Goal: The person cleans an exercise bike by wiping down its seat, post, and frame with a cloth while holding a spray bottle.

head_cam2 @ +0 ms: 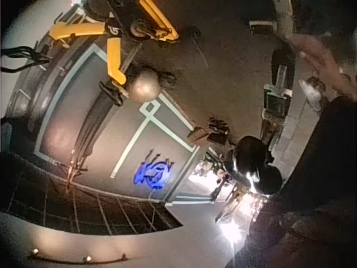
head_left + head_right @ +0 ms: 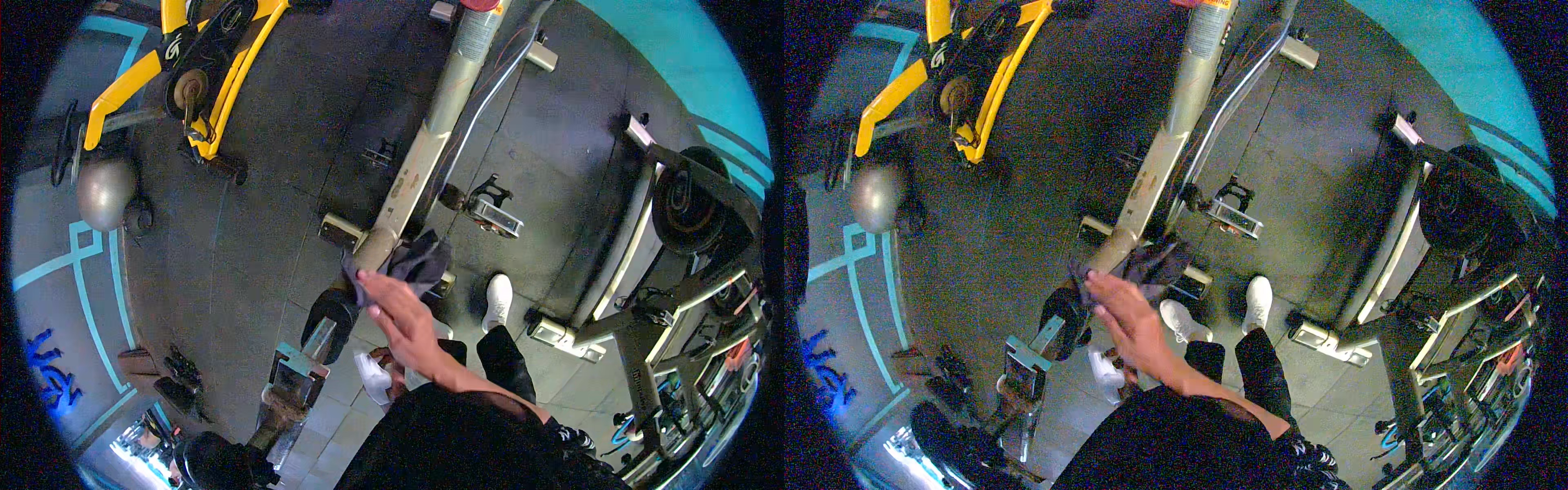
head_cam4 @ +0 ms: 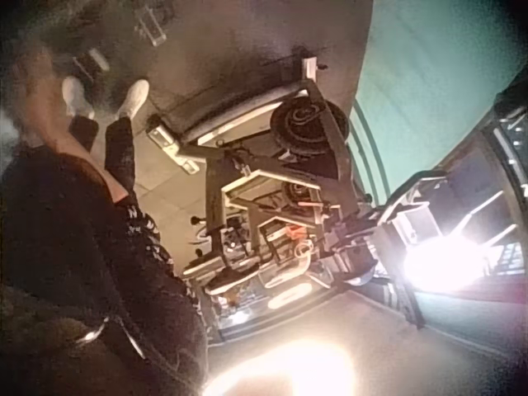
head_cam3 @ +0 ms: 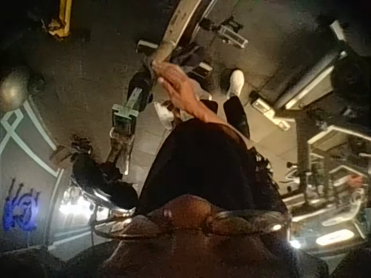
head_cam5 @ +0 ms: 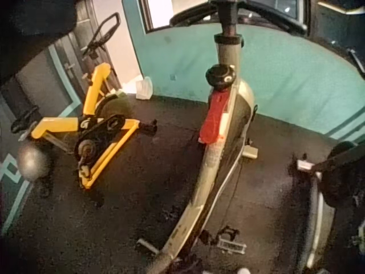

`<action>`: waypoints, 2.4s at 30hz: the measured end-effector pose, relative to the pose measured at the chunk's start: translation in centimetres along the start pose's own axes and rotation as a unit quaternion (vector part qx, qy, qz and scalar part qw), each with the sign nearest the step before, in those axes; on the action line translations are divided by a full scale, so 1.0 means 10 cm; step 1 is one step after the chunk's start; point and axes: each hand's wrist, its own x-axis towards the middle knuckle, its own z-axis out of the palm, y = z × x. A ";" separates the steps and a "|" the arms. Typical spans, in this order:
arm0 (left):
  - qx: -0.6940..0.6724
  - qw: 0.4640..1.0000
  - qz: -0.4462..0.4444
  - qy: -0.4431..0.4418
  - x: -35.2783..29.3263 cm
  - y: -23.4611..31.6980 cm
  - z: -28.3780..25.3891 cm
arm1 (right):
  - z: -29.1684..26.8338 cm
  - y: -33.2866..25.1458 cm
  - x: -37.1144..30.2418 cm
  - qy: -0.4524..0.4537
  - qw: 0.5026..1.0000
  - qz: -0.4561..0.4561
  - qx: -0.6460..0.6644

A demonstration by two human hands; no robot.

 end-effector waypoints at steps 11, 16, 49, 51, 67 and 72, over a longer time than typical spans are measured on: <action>0.008 0.997 0.014 -0.071 0.10 -0.05 -0.13 | -0.13 0.93 0.47 0.089 0.991 0.044 -0.088; 0.021 0.990 -0.103 -0.098 0.12 -0.05 -0.28 | -0.03 0.44 0.21 0.047 0.997 0.034 -0.055; 0.042 0.998 0.010 -0.055 0.08 0.39 0.06 | -0.07 0.09 0.18 -0.018 0.998 -0.052 0.011; 0.044 0.998 0.007 -0.046 0.07 0.42 0.10 | -0.06 0.28 0.28 -0.002 0.996 -0.073 -0.050; 0.055 0.991 0.081 -0.091 0.09 0.44 0.05 | -0.03 0.21 0.28 0.012 0.997 -0.022 -0.071; 0.057 0.992 0.068 -0.094 0.12 0.31 0.00 | -0.04 -0.03 0.23 -0.029 0.998 -0.038 -0.036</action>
